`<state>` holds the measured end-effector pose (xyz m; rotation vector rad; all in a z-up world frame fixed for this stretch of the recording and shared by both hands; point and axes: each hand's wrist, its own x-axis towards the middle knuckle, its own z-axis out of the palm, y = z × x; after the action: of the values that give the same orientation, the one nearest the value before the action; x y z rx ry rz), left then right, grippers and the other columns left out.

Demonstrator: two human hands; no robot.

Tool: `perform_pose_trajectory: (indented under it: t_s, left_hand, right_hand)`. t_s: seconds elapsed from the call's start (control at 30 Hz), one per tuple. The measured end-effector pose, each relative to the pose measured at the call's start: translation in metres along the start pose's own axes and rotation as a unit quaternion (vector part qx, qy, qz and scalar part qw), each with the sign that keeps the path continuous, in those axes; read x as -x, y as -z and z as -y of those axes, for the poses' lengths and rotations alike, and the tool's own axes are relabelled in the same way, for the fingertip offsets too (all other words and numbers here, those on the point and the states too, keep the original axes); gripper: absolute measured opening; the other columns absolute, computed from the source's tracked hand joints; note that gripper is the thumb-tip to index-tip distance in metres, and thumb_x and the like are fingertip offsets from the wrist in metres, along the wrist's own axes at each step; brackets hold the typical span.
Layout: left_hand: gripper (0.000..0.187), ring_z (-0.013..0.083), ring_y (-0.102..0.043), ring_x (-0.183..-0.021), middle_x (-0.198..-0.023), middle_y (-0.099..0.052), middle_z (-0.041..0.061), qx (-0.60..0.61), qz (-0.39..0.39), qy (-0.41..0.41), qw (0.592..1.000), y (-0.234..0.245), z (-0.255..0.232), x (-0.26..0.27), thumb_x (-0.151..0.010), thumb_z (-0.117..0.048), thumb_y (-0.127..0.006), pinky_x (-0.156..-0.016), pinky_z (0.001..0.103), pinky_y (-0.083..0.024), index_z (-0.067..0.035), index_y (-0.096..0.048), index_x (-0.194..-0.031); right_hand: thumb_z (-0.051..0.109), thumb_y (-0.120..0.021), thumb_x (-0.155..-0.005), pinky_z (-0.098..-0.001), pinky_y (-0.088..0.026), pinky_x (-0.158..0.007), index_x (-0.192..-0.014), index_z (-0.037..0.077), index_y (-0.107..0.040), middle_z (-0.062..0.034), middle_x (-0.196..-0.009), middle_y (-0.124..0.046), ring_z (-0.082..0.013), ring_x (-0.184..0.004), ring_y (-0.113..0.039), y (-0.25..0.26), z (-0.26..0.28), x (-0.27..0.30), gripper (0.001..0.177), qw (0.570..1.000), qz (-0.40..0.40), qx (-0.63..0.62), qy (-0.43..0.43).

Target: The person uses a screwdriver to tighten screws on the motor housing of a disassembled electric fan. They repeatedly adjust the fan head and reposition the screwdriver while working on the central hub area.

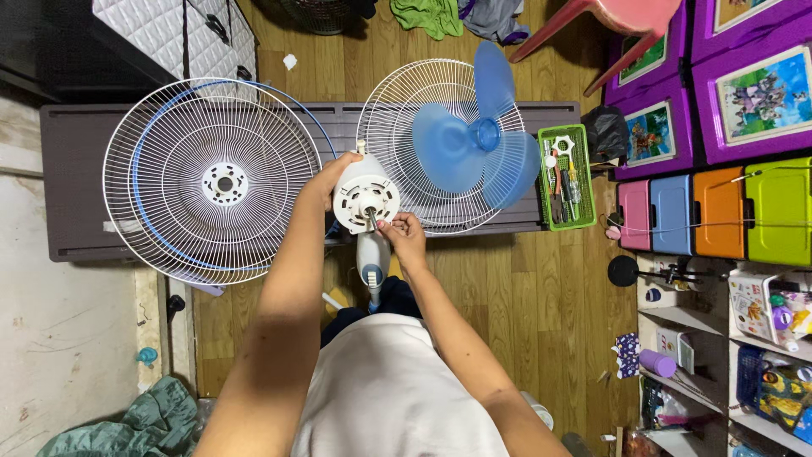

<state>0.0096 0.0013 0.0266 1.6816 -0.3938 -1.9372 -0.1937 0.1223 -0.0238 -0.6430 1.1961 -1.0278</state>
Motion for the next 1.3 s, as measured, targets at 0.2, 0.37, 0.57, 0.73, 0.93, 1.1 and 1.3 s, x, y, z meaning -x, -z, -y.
perform_pose_trajectory:
  t_s: [0.2, 0.37, 0.57, 0.73, 0.93, 1.1, 1.3]
  left_hand:
    - [0.057, 0.0249, -0.076, -0.083, -0.103, -0.074, 0.015, -0.011, -0.008, -0.004, 1.000, 0.000, -0.001, 0.002, -0.081, -0.043, -0.068, -0.068, 0.043, -0.065, -0.007, -0.063, -0.126]
    - [0.059, 0.0260, -0.076, -0.083, -0.103, -0.074, 0.016, 0.006, 0.009, 0.010, 1.000, 0.001, -0.003, 0.004, -0.082, -0.044, -0.067, -0.068, 0.044, -0.065, -0.006, -0.063, -0.127]
    - [0.061, 0.0258, -0.077, -0.083, -0.103, -0.075, 0.017, 0.021, 0.030, 0.020, 0.999, 0.001, 0.000, 0.000, -0.083, -0.046, -0.066, -0.069, 0.043, -0.065, -0.004, -0.063, -0.127]
    - [0.066, 0.0250, -0.077, -0.082, -0.104, -0.075, 0.018, -0.026, 0.016, 0.024, 0.999, 0.001, 0.000, 0.001, -0.083, -0.052, -0.063, -0.064, 0.040, -0.064, -0.003, -0.063, -0.128]
    - [0.067, 0.0245, -0.077, -0.084, -0.106, -0.075, 0.018, -0.019, 0.022, 0.019, 0.999, 0.001, -0.001, 0.002, -0.082, -0.051, -0.064, -0.065, 0.038, -0.065, -0.004, -0.061, -0.130]
    - [0.066, 0.0240, -0.075, -0.083, -0.106, -0.072, 0.017, -0.019, 0.028, 0.000, 0.999, 0.002, -0.001, 0.001, -0.081, -0.048, -0.064, -0.067, 0.039, -0.064, -0.005, -0.059, -0.131]
    - [0.069, 0.0248, -0.075, -0.085, -0.106, -0.073, 0.017, -0.012, 0.010, -0.032, 0.999, 0.002, 0.002, 0.003, -0.078, -0.047, -0.069, -0.070, 0.041, -0.064, -0.002, -0.062, -0.131]
  right_hand:
    - [0.001, -0.073, -0.092, -0.0275, -0.061, -0.076, -0.100, 0.000, -0.053, -0.0130, -0.095, -0.072, -0.0158, -0.081, -0.072, -0.005, -0.004, 0.000, 0.022, 0.999, 0.012, -0.024, 0.033]
    - [0.001, -0.073, -0.094, -0.0264, -0.058, -0.072, -0.100, 0.001, -0.052, -0.0135, -0.092, -0.072, -0.0147, -0.078, -0.071, -0.002, -0.006, 0.000, 0.021, 0.998, 0.026, -0.007, 0.048]
    - [0.002, -0.072, -0.094, -0.0257, -0.058, -0.069, -0.104, 0.001, -0.054, -0.0102, -0.089, -0.070, -0.0123, -0.074, -0.068, 0.002, -0.009, -0.005, 0.021, 0.998, 0.033, 0.025, 0.052]
    - [0.004, -0.071, -0.096, -0.0245, -0.057, -0.068, -0.109, -0.002, -0.056, -0.0086, -0.088, -0.070, -0.0112, -0.073, -0.068, 0.006, -0.014, -0.011, 0.020, 0.995, 0.059, 0.049, 0.062]
    - [0.003, -0.071, -0.095, -0.0245, -0.057, -0.065, -0.112, -0.002, -0.053, -0.0091, -0.090, -0.069, -0.0116, -0.074, -0.068, 0.008, -0.016, -0.016, 0.025, 0.994, 0.077, 0.036, 0.071]
    - [0.005, -0.070, -0.095, -0.0250, -0.058, -0.065, -0.111, -0.002, -0.054, -0.0089, -0.093, -0.071, -0.0108, -0.076, -0.069, 0.008, -0.017, -0.018, 0.023, 0.993, 0.074, 0.077, 0.050]
    - [0.005, -0.073, -0.096, -0.0254, -0.057, -0.066, -0.103, -0.003, -0.059, -0.0097, -0.089, -0.072, -0.0120, -0.075, -0.068, 0.015, -0.020, -0.029, 0.018, 0.992, 0.096, 0.076, 0.035]
